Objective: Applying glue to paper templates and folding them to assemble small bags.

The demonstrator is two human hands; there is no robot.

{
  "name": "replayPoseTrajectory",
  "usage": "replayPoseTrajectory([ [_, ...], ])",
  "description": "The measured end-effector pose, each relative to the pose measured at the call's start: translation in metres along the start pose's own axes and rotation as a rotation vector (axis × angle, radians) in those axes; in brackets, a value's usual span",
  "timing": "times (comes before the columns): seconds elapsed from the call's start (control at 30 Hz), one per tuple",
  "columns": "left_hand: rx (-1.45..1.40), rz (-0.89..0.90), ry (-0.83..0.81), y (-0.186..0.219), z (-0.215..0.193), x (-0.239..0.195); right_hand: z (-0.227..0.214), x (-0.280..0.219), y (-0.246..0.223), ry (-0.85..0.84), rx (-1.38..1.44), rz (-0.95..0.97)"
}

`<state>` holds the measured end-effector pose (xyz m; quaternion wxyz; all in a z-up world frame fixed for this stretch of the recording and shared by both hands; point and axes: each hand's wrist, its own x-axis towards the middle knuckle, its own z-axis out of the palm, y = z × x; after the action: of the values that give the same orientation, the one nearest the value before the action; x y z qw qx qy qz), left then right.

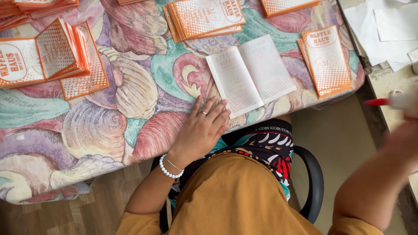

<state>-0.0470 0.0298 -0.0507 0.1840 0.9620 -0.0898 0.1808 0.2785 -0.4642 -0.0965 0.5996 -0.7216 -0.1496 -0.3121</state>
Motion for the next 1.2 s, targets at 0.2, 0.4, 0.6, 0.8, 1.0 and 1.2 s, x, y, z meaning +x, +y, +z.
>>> replayPoseTrajectory([
  [0.2, -0.044, -0.001, 0.005, -0.002, 0.002, 0.002, 0.187, -0.137, -0.185, -0.211, 0.142, -0.038],
  [0.4, -0.050, -0.009, 0.007, -0.001, 0.002, 0.002, 0.227, -0.199, -0.175, -0.342, 0.098, 0.058],
  [0.6, -0.043, -0.010, 0.007, -0.002, 0.000, 0.001, 0.223, -0.211, -0.156, -0.416, 0.041, -0.007],
  [0.8, -0.078, -0.021, -0.009, -0.002, -0.003, 0.001, 0.231, -0.198, -0.201, -0.379, 0.031, -0.042],
  [1.0, -0.074, -0.033, -0.023, -0.002, -0.003, 0.001, 0.229, -0.216, -0.175, -0.414, 0.058, -0.113],
  [1.2, -0.061, -0.019, 0.009, -0.003, 0.002, -0.001, 0.221, -0.202, -0.172, -0.363, 0.005, -0.171],
])
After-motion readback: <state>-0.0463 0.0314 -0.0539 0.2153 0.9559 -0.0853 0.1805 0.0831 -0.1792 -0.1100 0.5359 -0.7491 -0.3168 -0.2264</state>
